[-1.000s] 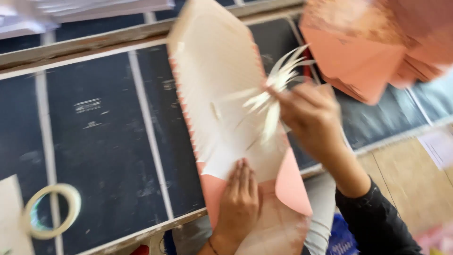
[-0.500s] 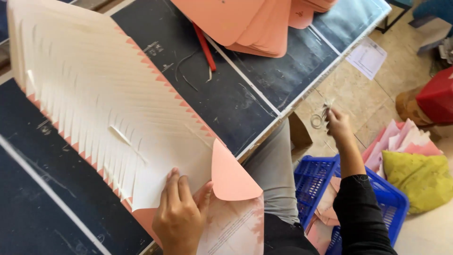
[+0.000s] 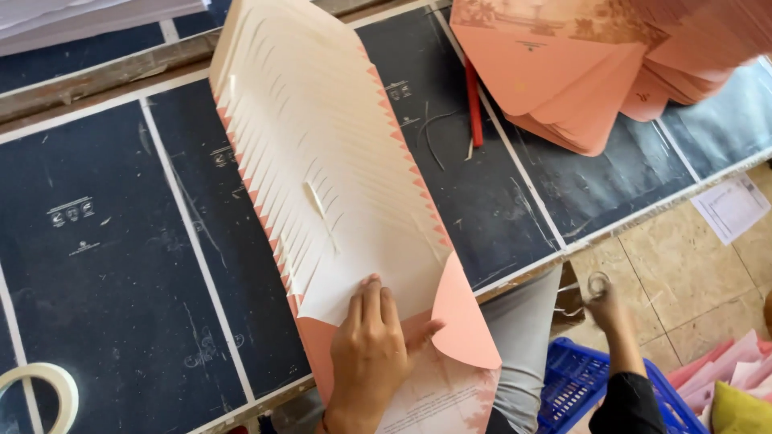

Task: The person assembles pink envelopes by applying adhesive strips to the flaps and folding them shut. They use a red tool to smooth the edges and a bundle of white sticks to press the flaps firmly. The finished envelopes are stacked on the table.

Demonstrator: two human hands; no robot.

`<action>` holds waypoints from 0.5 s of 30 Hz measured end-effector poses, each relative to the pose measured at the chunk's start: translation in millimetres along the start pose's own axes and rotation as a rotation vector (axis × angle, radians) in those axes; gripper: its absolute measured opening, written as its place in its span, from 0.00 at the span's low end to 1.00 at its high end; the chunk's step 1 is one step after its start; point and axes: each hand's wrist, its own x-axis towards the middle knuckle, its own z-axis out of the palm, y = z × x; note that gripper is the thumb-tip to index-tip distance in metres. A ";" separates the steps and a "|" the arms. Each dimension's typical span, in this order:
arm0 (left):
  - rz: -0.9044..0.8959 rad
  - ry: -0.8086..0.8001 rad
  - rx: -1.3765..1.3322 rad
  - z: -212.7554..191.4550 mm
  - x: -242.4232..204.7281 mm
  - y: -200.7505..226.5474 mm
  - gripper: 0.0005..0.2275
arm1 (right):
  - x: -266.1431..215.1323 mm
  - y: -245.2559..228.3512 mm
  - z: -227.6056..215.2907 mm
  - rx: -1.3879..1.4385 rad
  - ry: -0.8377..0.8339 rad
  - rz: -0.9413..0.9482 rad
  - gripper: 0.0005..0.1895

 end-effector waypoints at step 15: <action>0.005 0.004 0.058 16.8 -11.8 1.2 0.32 | -190.7 -291.2 -84.7 -0.100 0.301 -1.077 0.30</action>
